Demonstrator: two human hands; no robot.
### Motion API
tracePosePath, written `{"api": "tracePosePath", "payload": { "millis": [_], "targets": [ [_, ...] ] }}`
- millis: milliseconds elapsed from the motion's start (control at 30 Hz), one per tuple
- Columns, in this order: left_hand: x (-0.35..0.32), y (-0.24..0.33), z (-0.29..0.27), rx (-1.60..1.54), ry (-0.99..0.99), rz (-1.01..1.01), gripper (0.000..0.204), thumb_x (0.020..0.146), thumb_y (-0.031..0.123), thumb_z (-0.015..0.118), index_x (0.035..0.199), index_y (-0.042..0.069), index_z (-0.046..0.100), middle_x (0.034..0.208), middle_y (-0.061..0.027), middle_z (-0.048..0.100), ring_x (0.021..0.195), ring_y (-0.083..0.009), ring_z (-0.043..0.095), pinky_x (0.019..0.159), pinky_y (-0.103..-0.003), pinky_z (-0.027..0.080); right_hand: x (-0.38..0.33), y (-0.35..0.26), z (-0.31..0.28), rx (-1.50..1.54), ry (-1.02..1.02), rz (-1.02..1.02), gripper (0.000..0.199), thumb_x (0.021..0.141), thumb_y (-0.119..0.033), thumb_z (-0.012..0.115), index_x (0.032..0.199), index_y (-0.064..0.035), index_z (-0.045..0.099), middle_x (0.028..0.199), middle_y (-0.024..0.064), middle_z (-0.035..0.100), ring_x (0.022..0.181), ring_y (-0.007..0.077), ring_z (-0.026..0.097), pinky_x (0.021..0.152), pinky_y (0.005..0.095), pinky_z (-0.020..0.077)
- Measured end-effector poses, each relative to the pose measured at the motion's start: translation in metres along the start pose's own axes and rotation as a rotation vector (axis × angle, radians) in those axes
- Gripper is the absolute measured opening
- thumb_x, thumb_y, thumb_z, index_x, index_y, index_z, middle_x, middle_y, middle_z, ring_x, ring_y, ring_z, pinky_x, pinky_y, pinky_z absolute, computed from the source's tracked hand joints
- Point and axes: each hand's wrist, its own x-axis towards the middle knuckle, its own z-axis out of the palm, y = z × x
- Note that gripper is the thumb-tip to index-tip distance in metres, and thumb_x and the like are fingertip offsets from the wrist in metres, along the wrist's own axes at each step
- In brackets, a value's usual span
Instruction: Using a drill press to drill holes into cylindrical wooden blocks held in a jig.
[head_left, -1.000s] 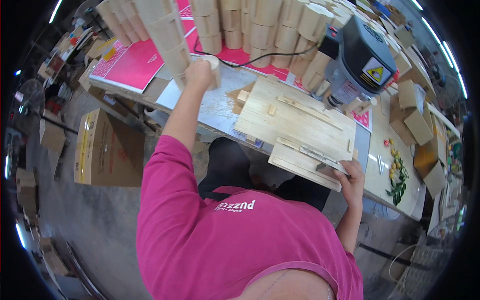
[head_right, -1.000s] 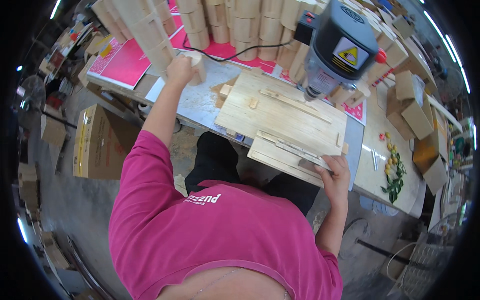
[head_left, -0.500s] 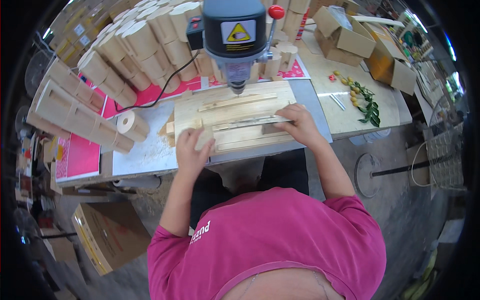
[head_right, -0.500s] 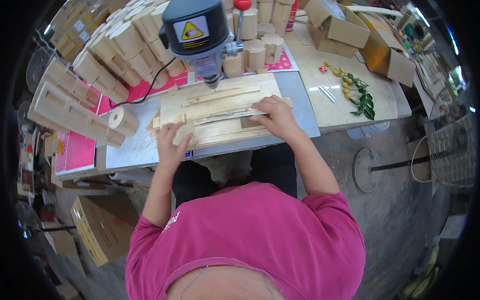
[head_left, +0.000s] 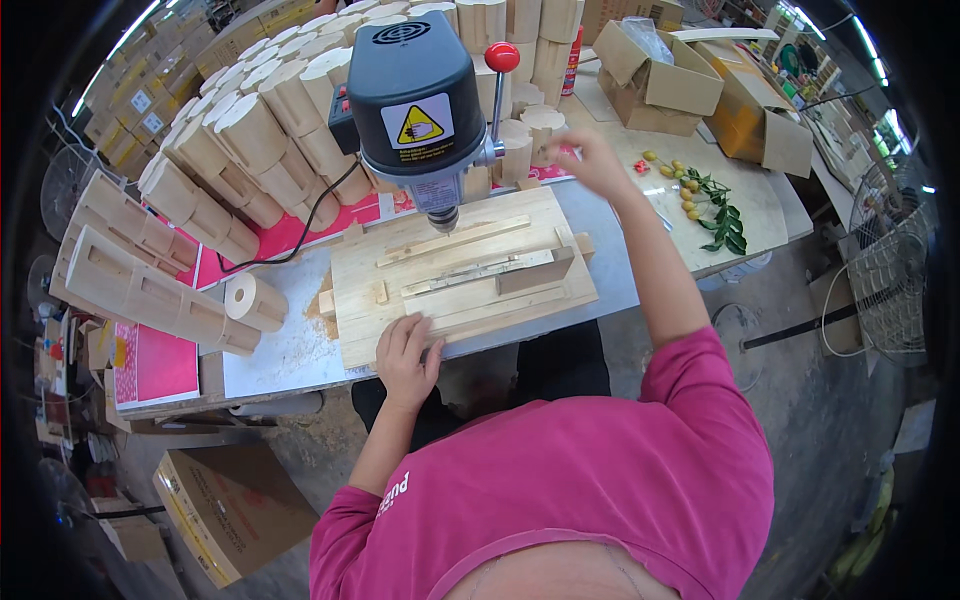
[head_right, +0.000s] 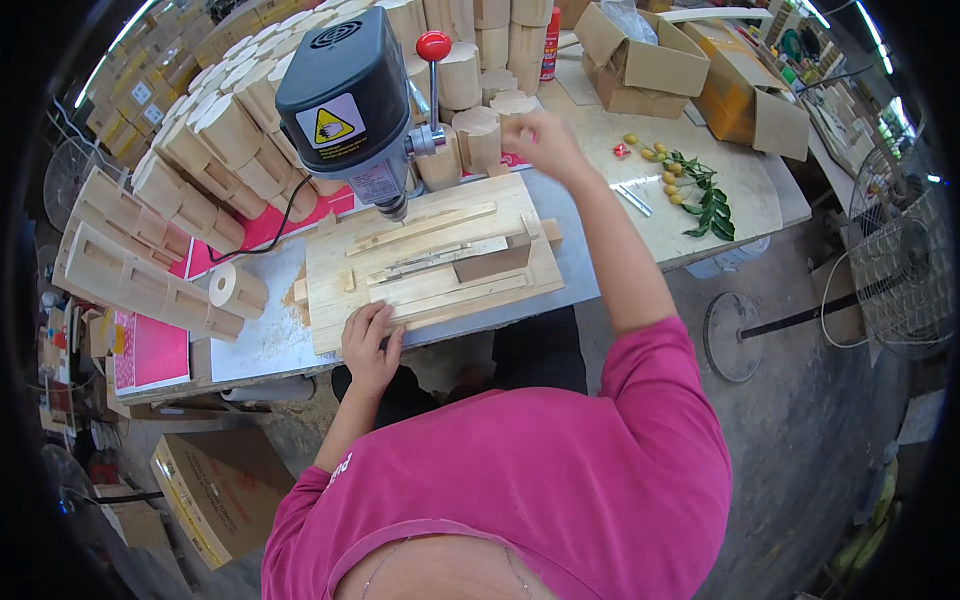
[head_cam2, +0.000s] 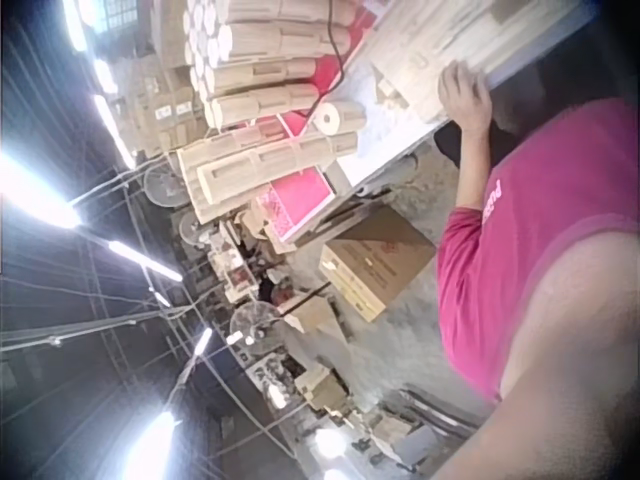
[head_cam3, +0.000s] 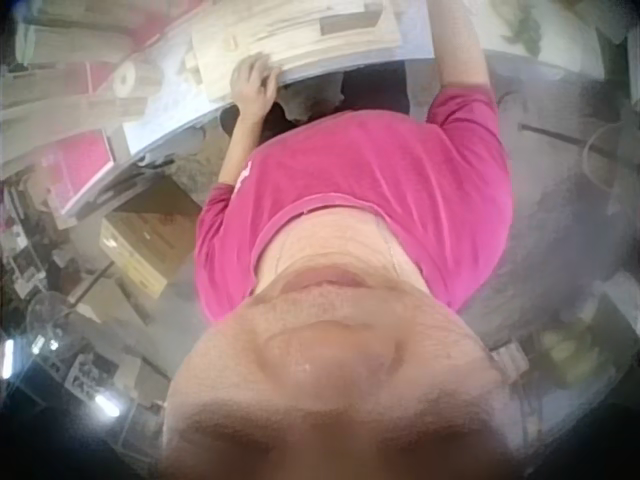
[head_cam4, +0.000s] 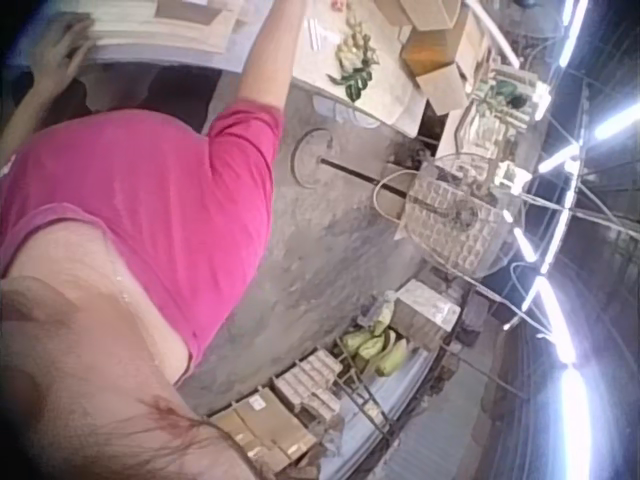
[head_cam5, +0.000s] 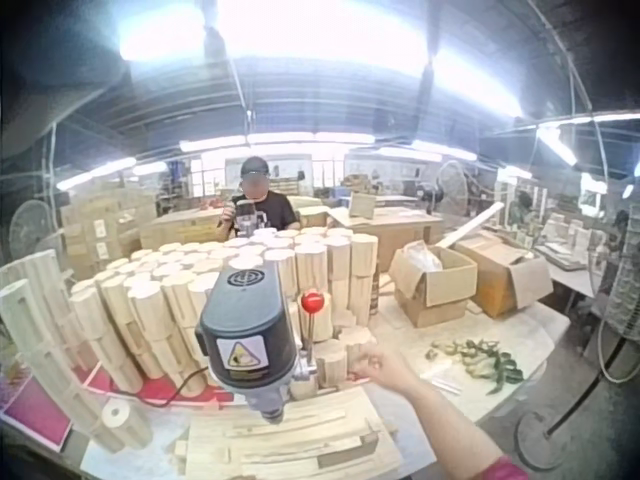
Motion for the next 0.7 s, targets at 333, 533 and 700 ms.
{"api": "tracePosePath", "payload": {
  "millis": [333,533,700],
  "targets": [
    [-0.002,0.002,0.000,0.072,0.028,0.029,0.031,0.069,0.016,0.067,0.097,0.005,0.061,0.101,-0.0106,0.059,0.095,-0.0298,0.056,0.082,-0.037,0.046,0.090,0.111,0.055,-0.537,0.045,0.236,0.079,0.055,-0.016,0.075,0.126,-0.0098,0.041,0.127,0.0179,0.040,0.115,0.0336,0.044,0.096,0.0366,0.0386],
    [-0.003,0.002,-0.001,0.057,0.049,0.061,0.030,0.069,0.012,0.065,0.097,0.004,0.060,0.099,-0.0113,0.059,0.091,-0.0301,0.057,0.077,-0.037,0.047,0.062,0.084,0.031,-0.447,0.077,0.378,0.080,0.053,-0.018,0.074,0.126,-0.0082,0.042,0.121,0.0185,0.044,0.112,0.0365,0.046,0.092,0.0399,0.0420],
    [-0.004,0.001,-0.002,0.058,0.071,0.033,0.030,0.068,0.011,0.065,0.097,0.004,0.060,0.098,-0.0123,0.059,0.091,-0.0306,0.057,0.077,-0.037,0.047,0.014,0.074,0.016,-0.404,0.259,0.500,0.084,0.051,-0.018,0.072,0.128,-0.0072,0.040,0.122,0.0200,0.044,0.112,0.0365,0.047,0.093,0.0388,0.0412]
  ]
}}
